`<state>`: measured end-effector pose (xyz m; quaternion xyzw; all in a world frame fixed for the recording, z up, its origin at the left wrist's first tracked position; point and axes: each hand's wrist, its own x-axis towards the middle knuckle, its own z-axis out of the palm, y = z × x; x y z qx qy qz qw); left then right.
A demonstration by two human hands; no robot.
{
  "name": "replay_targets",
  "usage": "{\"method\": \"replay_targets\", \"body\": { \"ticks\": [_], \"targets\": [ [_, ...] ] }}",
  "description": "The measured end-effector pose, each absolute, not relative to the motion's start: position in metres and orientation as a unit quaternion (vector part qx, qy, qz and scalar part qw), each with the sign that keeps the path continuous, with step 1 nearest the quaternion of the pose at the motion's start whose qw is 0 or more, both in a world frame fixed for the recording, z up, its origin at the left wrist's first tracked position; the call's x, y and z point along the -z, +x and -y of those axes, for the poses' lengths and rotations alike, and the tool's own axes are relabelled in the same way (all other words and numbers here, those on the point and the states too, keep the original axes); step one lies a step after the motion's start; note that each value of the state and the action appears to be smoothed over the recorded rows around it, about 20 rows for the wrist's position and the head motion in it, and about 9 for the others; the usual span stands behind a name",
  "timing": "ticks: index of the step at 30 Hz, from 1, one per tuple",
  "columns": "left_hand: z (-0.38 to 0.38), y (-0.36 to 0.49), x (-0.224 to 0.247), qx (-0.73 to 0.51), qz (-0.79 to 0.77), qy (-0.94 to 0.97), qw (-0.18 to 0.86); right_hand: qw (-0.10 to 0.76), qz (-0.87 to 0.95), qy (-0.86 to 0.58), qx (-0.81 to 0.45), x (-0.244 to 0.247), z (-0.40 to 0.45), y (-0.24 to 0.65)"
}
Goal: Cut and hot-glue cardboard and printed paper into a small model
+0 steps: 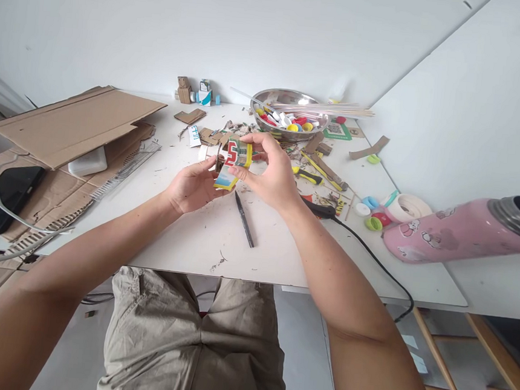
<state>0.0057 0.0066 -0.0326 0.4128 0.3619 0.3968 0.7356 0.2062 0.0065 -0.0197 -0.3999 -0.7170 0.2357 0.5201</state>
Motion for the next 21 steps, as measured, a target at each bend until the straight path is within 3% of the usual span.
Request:
{"method": "replay_targets", "body": {
  "ticks": [12,21],
  "targets": [
    [-0.008,0.007,0.037,-0.404,-0.359,0.451,0.71,0.509,0.723,-0.389,-0.26,0.025,-0.009,0.206],
    [0.001,0.018,0.021,-0.436,-0.357,0.351,0.748,0.517,0.711,-0.368,-0.302,0.018,-0.006,0.206]
  ]
}}
